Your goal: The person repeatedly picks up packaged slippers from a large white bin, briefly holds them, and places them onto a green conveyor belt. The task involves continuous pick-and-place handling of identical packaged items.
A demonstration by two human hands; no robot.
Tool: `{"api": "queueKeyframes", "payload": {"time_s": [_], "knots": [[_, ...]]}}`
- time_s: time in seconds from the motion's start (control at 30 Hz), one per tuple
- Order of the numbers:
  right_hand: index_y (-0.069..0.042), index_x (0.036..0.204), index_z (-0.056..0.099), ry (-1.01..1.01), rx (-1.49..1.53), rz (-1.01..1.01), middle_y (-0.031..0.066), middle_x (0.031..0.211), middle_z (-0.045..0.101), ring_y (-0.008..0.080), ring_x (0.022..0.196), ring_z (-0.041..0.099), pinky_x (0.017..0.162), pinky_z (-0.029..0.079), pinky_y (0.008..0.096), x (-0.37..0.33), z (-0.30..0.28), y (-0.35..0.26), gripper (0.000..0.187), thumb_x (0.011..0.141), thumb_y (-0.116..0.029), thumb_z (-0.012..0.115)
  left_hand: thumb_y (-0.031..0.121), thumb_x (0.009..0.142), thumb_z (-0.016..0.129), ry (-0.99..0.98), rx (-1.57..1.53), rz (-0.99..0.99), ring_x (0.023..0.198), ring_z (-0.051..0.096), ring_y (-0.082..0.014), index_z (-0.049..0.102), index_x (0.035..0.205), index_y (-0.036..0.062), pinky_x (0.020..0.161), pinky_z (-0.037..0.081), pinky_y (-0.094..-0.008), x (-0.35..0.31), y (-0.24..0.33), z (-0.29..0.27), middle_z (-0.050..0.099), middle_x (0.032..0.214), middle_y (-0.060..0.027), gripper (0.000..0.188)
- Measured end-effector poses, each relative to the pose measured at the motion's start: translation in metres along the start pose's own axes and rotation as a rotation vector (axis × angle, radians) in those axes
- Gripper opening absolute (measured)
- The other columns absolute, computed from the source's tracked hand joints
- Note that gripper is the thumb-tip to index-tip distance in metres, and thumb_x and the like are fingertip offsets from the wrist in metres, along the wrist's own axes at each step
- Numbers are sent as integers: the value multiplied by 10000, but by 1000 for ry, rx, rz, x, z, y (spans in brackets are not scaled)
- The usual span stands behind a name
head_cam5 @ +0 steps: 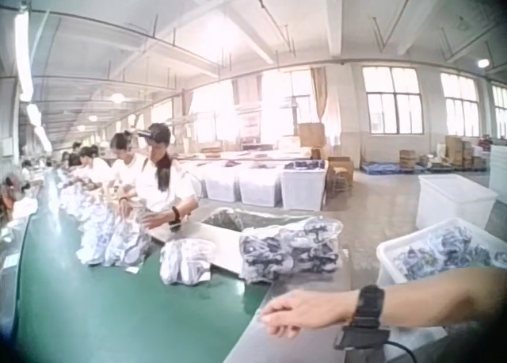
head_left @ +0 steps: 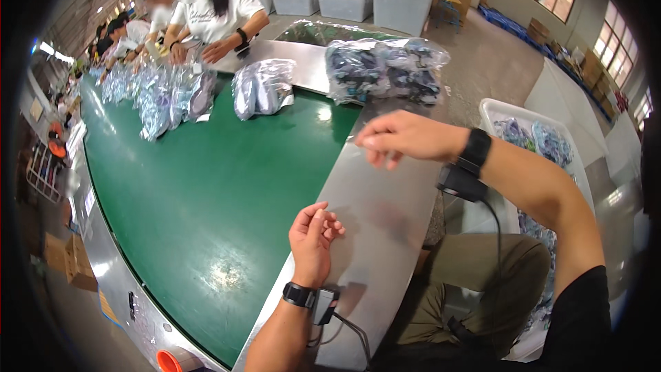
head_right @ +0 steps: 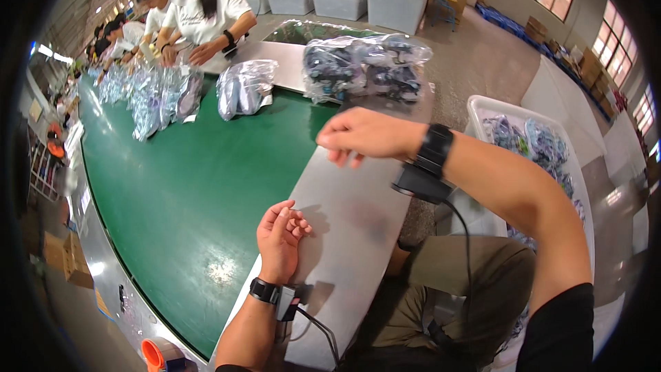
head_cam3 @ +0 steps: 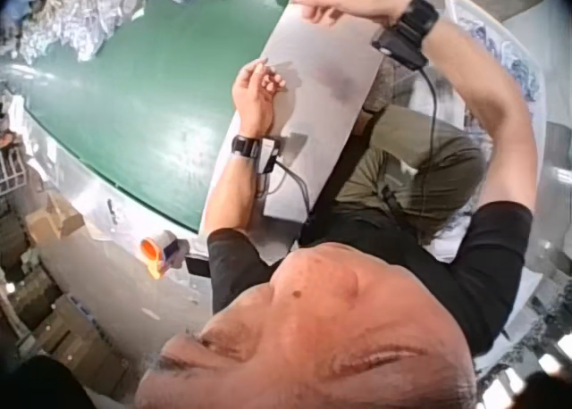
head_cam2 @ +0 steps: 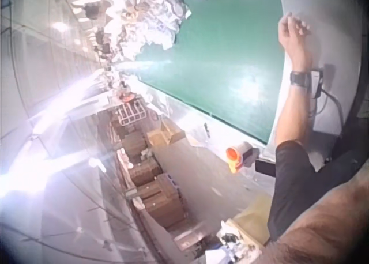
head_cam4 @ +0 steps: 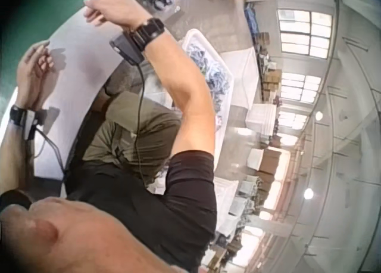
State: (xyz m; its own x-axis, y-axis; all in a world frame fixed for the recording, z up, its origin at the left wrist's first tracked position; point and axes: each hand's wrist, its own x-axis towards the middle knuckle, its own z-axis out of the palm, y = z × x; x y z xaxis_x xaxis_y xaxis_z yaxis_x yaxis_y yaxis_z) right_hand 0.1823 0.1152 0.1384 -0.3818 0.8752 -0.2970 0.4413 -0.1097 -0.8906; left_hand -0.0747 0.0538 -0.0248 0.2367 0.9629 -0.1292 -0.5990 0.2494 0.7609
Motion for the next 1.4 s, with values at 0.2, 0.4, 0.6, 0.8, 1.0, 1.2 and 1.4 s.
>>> {"api": "queueKeyframes", "payload": {"time_s": [0.2, 0.4, 0.6, 0.8, 1.0, 1.2, 1.4], "knots": [[-23, 1058, 686, 246, -20, -76, 64, 958, 689, 128, 824, 628, 681, 534, 300, 204, 21, 14, 346, 943, -349, 682, 121, 1024, 604, 104, 215, 179, 709, 619, -112, 663, 1094, -18, 650, 540, -283, 8, 5, -7, 663, 832, -50, 166], [71, 1301, 584, 745, -315, -18, 268, 1271, 660, 366, 1209, 642, 1034, 499, 426, 347, 40, 30, 785, 810, -522, 736, 99, 1015, 617, 162, 163, 168, 716, 617, -109, 664, 1093, -22, 643, 529, -265, 9, 5, -10, 652, 827, -51, 152], [109, 1078, 692, 719, -357, 115, 287, 1168, 697, 351, 1095, 701, 963, 542, 399, 386, 46, 28, 670, 772, -479, 793, 52, 1011, 610, 176, 76, 150, 725, 616, -102, 664, 1098, -17, 673, 523, -257, 10, 4, -13, 661, 850, -51, 124], [72, 1087, 667, 486, 16, -5, 119, 927, 710, 184, 781, 680, 687, 552, 344, 354, 49, 48, 416, 815, -208, 811, 89, 1031, 572, 145, -71, 41, 775, 635, -137, 644, 1149, -18, 736, 558, -305, 17, 10, -25, 665, 923, -85, 174], [6, 1152, 588, 203, -20, -377, 43, 1054, 643, 122, 955, 593, 885, 488, 292, 158, 60, 52, 352, 871, -115, 762, 641, 1042, 346, -32, -721, -142, 999, 669, -298, 513, 1359, -16, 917, 558, -464, 33, 13, -40, 680, 1141, -206, 748], [-73, 1031, 586, 343, -235, -692, 51, 1143, 640, 343, 1422, 473, 1116, 400, 414, 33, 42, 64, 368, 757, 141, 705, 719, 998, 340, -418, -1037, -260, 1375, 494, -421, 379, 1538, 82, 1106, 437, -624, 28, 17, -41, 444, 1555, -187, 836], [-80, 888, 633, 362, -347, -757, 137, 1494, 488, 398, 1496, 339, 1182, 320, 467, -40, 47, 68, 361, 688, 212, 563, 727, 989, 367, -372, -662, -377, 1435, 425, -392, 328, 1574, 73, 1182, 353, -578, 14, 29, -8, 395, 1589, -183, 878]]}}
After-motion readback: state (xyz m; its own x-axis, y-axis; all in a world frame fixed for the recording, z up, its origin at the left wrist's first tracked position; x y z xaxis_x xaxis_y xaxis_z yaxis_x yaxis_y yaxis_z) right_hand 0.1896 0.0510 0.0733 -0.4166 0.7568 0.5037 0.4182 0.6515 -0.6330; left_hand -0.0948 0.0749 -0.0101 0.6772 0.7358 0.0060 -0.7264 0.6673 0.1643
